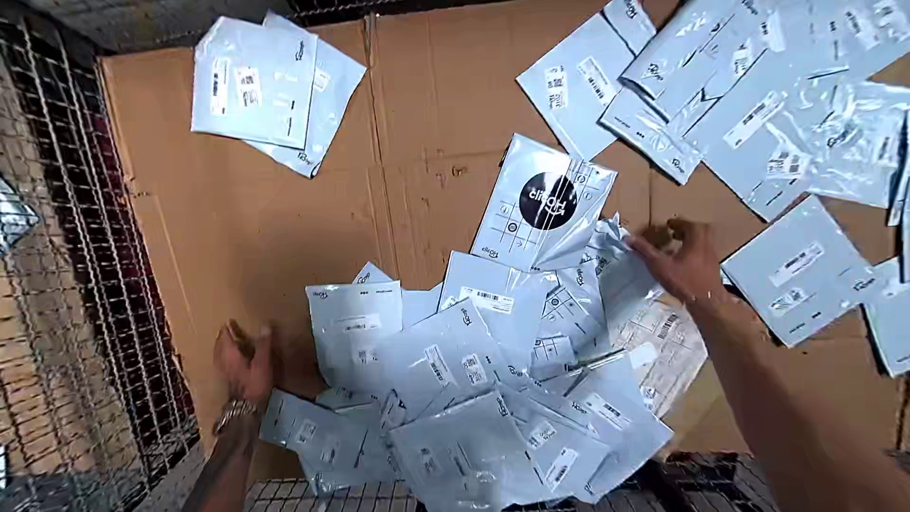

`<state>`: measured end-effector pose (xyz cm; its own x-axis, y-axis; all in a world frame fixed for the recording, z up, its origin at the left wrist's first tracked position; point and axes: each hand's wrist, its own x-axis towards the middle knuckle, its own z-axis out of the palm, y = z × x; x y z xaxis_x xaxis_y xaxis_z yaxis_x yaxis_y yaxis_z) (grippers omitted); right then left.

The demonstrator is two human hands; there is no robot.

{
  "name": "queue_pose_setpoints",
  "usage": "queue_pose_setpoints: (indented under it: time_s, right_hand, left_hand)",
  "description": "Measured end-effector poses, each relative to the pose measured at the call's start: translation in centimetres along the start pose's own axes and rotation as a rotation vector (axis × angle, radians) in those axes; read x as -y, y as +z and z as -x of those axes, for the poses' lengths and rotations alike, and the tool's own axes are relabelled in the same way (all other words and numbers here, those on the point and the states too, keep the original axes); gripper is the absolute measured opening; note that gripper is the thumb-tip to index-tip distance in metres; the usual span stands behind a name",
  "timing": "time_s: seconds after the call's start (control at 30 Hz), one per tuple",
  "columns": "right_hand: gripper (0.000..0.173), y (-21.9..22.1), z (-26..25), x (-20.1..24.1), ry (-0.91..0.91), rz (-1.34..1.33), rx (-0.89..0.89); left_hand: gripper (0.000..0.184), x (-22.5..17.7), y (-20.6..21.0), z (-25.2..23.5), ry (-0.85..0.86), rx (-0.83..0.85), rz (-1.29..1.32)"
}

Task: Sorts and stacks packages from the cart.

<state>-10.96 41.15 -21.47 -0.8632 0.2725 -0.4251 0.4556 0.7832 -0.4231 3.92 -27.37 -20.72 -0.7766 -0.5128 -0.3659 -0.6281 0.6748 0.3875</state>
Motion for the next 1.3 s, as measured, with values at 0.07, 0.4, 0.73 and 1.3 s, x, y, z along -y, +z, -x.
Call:
queue_pose_setpoints:
  time_s: [0.07,0.4,0.73,1.3]
  right_hand:
    - [0.09,0.7,-2.6,2.3,0.091,0.019,-0.021]
    - [0.117,8.4,6.6,12.6,-0.183,0.4,0.361]
    - [0.099,9.5,12.6,19.6,-0.539,0.463,0.71]
    - [0.078,11.4,14.3,14.5,-0.266,0.646,1.257]
  left_hand:
    - [0.099,-0.1,3.2,-0.4,-0.045,-0.029,-0.102]
    - [0.119,-7.2,9.2,12.2,0.104,0.201,-0.008]
    - [0.132,-5.5,9.1,11.7,-0.262,0.563,0.445]
    - [0.104,-8.3,12.1,23.3,-0.072,1.112,0.103]
